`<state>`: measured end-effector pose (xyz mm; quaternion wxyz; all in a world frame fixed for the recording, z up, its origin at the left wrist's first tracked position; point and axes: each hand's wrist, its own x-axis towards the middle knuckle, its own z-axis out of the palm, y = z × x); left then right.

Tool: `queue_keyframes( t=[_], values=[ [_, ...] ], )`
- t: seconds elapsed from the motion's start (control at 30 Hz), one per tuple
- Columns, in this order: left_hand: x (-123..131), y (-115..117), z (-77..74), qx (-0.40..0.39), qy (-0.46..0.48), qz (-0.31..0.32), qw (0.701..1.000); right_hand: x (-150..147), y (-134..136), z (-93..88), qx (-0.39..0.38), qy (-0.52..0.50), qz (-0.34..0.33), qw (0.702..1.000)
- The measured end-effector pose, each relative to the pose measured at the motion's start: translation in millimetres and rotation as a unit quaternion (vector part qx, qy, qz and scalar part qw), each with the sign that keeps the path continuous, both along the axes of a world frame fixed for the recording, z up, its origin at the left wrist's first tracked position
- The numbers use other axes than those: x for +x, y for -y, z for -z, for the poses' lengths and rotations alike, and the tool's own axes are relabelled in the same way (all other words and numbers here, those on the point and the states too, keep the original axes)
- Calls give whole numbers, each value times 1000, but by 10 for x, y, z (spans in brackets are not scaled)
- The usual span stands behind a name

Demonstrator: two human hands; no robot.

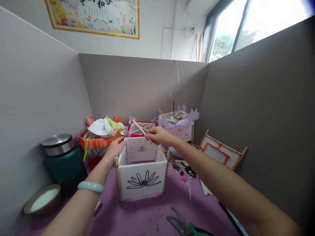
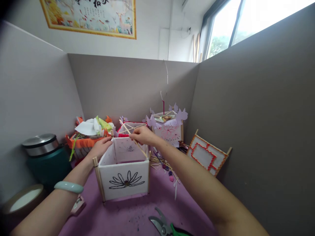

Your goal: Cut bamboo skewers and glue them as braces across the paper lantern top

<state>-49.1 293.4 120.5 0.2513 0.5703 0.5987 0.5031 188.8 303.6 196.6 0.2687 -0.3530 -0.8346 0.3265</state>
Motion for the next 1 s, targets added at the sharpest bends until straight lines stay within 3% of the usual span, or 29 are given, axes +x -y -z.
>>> queue_keyframes(
  t=[0.17,0.5,1.0],
  values=[
    [15,9,-16,-9,-3,-9,1000,-39,61,-20,19,103,-25,994],
    [14,-16,3,-5,10,-14,1000,-127,-14,78,-36,130,-51,990],
    [18,34,-10,28,16,32,999,-154,-71,181,-26,164,-73,983]
  ],
)
